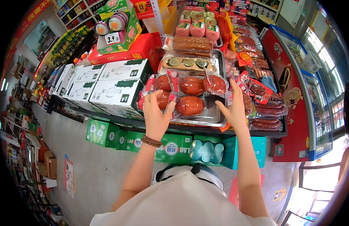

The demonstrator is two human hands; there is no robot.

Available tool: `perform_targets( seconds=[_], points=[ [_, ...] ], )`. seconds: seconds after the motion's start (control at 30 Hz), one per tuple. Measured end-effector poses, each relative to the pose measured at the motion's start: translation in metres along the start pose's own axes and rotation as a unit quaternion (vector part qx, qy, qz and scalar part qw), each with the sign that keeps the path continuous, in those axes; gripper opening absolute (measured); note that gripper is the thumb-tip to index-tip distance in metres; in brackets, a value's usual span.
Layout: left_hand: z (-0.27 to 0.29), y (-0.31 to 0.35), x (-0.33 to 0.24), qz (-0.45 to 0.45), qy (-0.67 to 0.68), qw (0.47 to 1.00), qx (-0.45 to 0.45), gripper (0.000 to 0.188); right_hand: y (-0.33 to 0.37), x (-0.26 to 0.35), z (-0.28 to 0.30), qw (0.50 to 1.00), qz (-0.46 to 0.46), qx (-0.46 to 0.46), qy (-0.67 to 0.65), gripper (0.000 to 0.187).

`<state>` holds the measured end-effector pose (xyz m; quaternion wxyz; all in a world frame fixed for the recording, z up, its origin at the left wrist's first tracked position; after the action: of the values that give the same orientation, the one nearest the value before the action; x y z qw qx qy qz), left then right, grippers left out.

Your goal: The person arranges various packaged meat products on a supermarket display shelf. They pick up vacuum-sealed sausages and other meat items, place them into a metal tray, and adjust their positions to create a neat presentation. The person also uses a blue cloth to wipe the shelf surface and the packaging of the products.

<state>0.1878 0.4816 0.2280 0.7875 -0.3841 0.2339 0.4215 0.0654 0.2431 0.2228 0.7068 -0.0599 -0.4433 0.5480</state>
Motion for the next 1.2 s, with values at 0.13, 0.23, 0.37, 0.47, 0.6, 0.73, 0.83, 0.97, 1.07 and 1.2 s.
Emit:
perform_targets(
  seconds=[0.13, 0.23, 0.37, 0.47, 0.6, 0.73, 0.83, 0.97, 1.07, 1.2],
  points=[
    [0.0, 0.01, 0.014, -0.02, -0.053, 0.997, -0.045, 0.044, -0.031, -0.027, -0.046, 0.994, 0.001, 0.093, 0.057, 0.091],
    [-0.011, 0.012, 0.031, -0.014, 0.01, 1.0, -0.025, 0.027, -0.04, -0.024, -0.055, 0.994, -0.035, 0.093, 0.049, 0.086],
    [-0.022, 0.005, 0.025, 0.002, 0.024, 0.999, 0.037, 0.018, -0.026, -0.009, -0.052, 0.996, -0.007, 0.055, 0.067, 0.081],
    [-0.008, -0.004, 0.017, -0.007, 0.058, 0.998, -0.011, 0.017, -0.006, 0.008, -0.06, 0.992, -0.013, 0.101, 0.069, 0.084],
    [-0.001, -0.015, 0.023, 0.035, 0.099, 0.994, 0.017, 0.018, 0.004, 0.014, -0.064, 0.984, -0.002, 0.128, 0.123, 0.084],
    [-0.005, -0.015, 0.028, 0.035, 0.095, 0.995, 0.021, 0.02, 0.015, 0.021, -0.065, 0.976, -0.032, 0.135, 0.17, 0.083],
    [-0.005, -0.012, 0.03, 0.082, 0.106, 0.991, 0.011, 0.021, 0.025, 0.021, -0.065, 0.983, -0.072, 0.124, 0.115, 0.08],
    [-0.007, -0.009, 0.026, 0.097, 0.156, 0.983, 0.014, 0.023, 0.039, 0.024, -0.053, 0.987, -0.048, 0.097, 0.12, 0.081],
    [-0.007, -0.009, 0.028, 0.078, 0.154, 0.985, 0.023, 0.025, 0.044, 0.023, -0.047, 0.988, -0.067, 0.128, 0.055, 0.082],
    [-0.009, -0.01, 0.031, 0.054, 0.142, 0.988, 0.017, 0.021, 0.034, 0.022, -0.038, 0.986, -0.073, 0.149, 0.007, 0.091]
  ],
)
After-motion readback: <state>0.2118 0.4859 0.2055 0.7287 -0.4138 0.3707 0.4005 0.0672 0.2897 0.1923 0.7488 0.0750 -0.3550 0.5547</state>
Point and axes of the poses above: each hand's wrist, its own y-axis away from the middle knuckle, its own z-axis out of the back of the hand, x = y × z, the point moved 9 cm from there along -y, towards the middle knuckle, and after that the axes turned 2 degrees about z, right-handed, at the moved point
